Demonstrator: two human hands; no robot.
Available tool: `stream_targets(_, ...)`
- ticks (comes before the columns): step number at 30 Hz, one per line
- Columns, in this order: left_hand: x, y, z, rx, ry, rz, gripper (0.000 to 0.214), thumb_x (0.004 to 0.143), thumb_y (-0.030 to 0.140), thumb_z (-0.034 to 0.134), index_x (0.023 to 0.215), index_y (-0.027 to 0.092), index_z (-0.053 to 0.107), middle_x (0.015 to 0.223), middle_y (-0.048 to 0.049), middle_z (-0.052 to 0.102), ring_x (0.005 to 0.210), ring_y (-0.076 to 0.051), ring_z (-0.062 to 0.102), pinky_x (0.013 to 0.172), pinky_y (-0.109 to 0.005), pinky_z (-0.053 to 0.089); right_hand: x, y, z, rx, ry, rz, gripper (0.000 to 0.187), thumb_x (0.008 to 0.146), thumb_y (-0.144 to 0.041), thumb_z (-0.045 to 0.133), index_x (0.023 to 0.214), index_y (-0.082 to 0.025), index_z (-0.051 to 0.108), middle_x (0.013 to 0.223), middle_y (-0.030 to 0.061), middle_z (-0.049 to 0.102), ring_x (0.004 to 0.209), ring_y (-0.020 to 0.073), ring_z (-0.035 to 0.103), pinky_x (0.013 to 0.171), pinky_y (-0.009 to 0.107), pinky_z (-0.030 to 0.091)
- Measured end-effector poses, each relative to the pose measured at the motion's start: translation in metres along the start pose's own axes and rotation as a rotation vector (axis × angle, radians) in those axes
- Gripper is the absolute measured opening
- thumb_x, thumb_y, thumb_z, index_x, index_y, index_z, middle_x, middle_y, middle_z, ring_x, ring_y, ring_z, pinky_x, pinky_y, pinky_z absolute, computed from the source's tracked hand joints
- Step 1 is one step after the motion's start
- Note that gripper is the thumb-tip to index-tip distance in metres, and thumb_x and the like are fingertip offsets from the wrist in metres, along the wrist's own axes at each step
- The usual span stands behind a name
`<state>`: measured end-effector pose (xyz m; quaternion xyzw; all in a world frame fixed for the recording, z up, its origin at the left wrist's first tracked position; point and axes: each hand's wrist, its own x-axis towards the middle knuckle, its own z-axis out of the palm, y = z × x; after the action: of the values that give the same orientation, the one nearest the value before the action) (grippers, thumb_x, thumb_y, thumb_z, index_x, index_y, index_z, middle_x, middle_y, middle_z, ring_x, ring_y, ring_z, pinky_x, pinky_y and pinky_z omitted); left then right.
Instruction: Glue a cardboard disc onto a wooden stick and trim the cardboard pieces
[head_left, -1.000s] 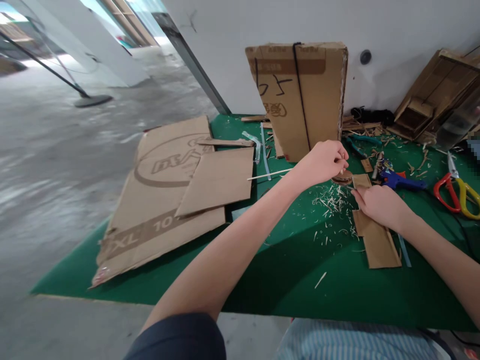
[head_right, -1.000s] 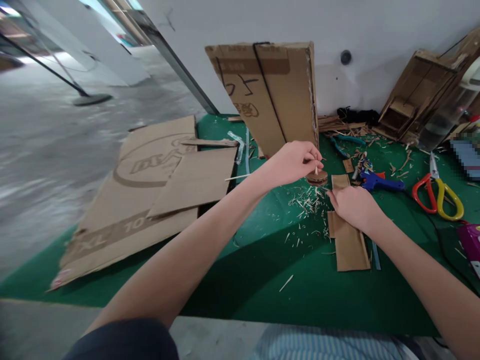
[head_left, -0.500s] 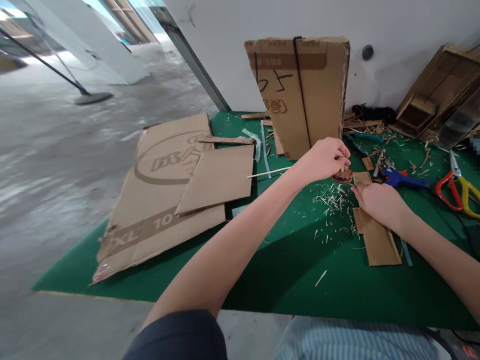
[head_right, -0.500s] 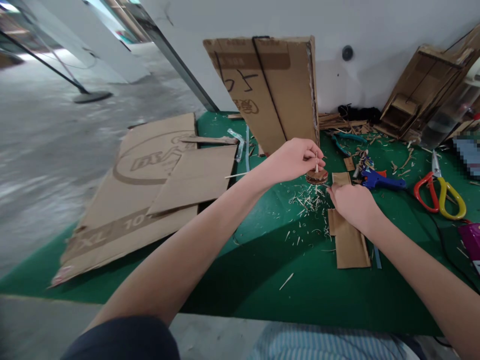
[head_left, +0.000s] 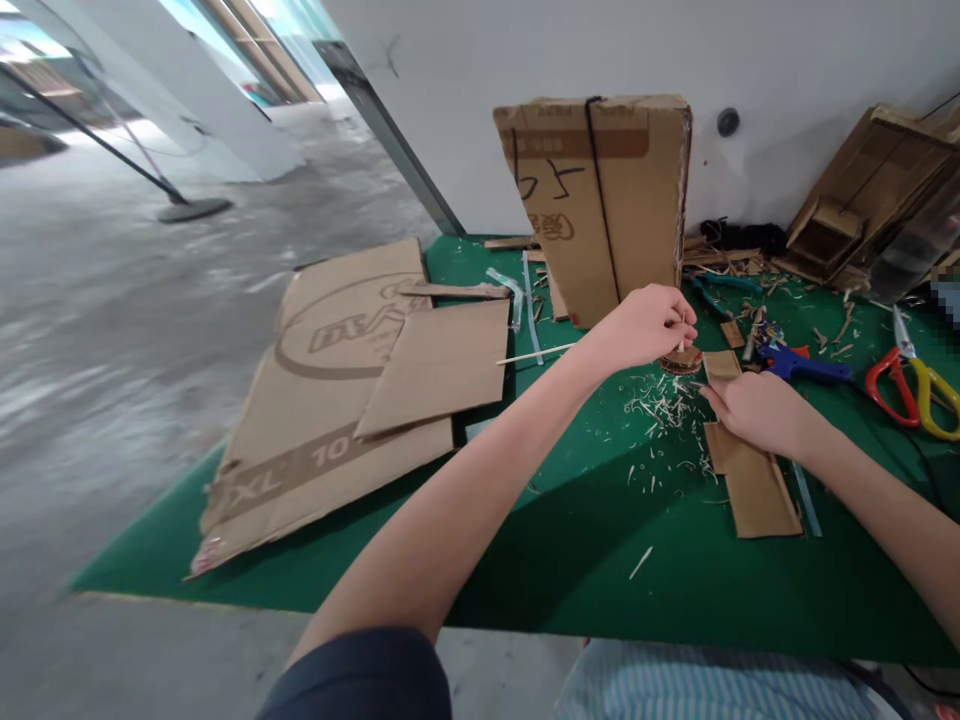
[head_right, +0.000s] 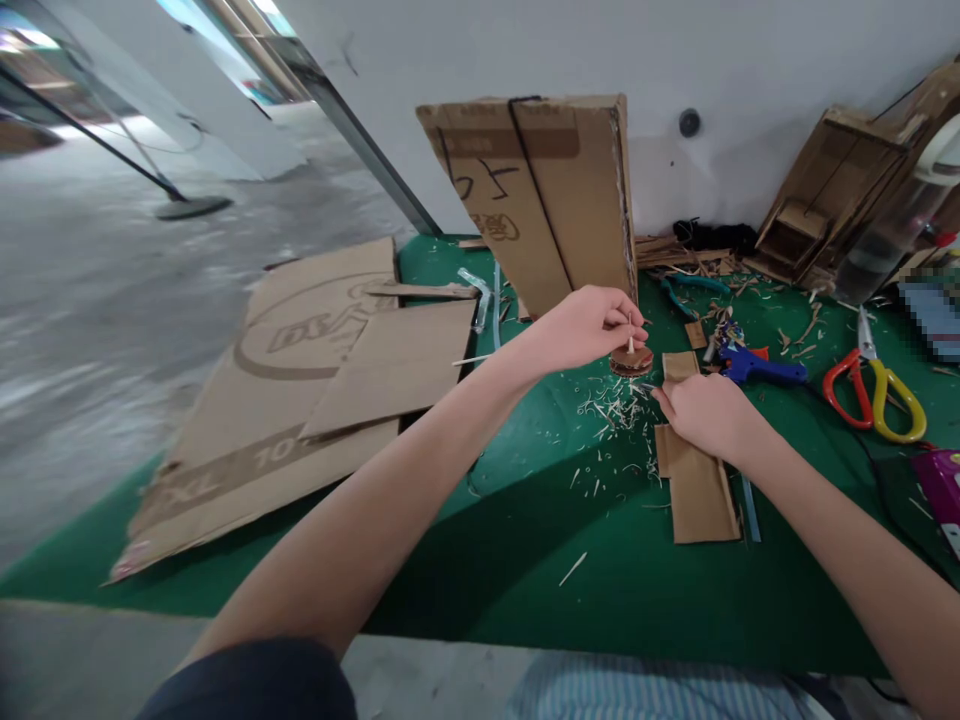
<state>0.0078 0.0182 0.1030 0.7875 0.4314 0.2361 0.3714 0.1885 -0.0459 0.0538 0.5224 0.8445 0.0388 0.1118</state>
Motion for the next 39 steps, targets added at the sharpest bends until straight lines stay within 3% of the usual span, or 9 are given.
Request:
stream_targets(7, -0.001, 0.0012, -0.0026, 0.037, -0.007, 0.023, 0.014, 0.073, 0.01, 0.05, 0.082, 0.014, 0.06, 0.079, -0.01, 0.073, 0.088, -0.019, 0.07, 0.06, -0.024, 0.047, 0.0002, -0.0028, 0.0051, 0.028, 0.073, 0.112, 0.048, 0.1, -0.037, 0.018, 0.099, -0.016, 0.061, 0.078, 0.011, 0.071, 0.069, 0.0228, 0.068, 0.052, 0.027, 0.031)
stream_targets(14, -0.0027, 0.0057, -0.0014, 0.041, -0.006, 0.033, 0.016, 0.074, 0.01, 0.049, 0.083, 0.013, 0.063, 0.08, -0.0103, 0.073, 0.085, -0.019, 0.07, 0.06, -0.025, 0.047, 0.0011, -0.005, 0.0051, 0.006, 0.072, 0.128, 0.052, 0.1, -0.037, 0.015, 0.099, -0.014, 0.061, 0.078, 0.0134, 0.07, 0.069, 0.023, 0.068, 0.052, 0.026, 0.031)
stream_targets(26, -0.0028, 0.0061, -0.0018, 0.076, 0.011, 0.027, 0.016, 0.073, 0.009, 0.049, 0.082, 0.012, 0.062, 0.084, -0.0107, 0.074, 0.077, -0.016, 0.069, 0.056, -0.024, 0.046, 0.0032, -0.0015, 0.0042, -0.02, 0.031, 0.01, 0.055, 0.1, -0.038, 0.016, 0.095, -0.012, 0.063, 0.08, 0.0142, 0.07, 0.071, 0.0219, 0.067, 0.055, 0.028, 0.032)
stream_targets(32, -0.0019, 0.0068, -0.0013, 0.069, 0.008, 0.028, 0.02, 0.072, 0.007, 0.048, 0.085, 0.011, 0.064, 0.081, -0.0104, 0.073, 0.082, -0.018, 0.069, 0.062, -0.025, 0.048, 0.0019, -0.0043, 0.0078, -0.019, 0.066, 0.137, 0.057, 0.1, -0.039, 0.013, 0.101, -0.011, 0.062, 0.077, 0.0149, 0.07, 0.067, 0.0222, 0.068, 0.05, 0.027, 0.029)
stream_targets(39, -0.0024, 0.0077, -0.0013, 0.102, 0.022, 0.026, 0.019, 0.072, 0.007, 0.048, 0.082, 0.012, 0.064, 0.083, -0.0096, 0.074, 0.075, -0.015, 0.068, 0.054, -0.023, 0.045, 0.0055, -0.0056, 0.0046, -0.006, 0.04, 0.137, 0.058, 0.1, -0.039, 0.014, 0.093, -0.013, 0.065, 0.076, 0.0142, 0.069, 0.069, 0.024, 0.067, 0.052, 0.027, 0.032)
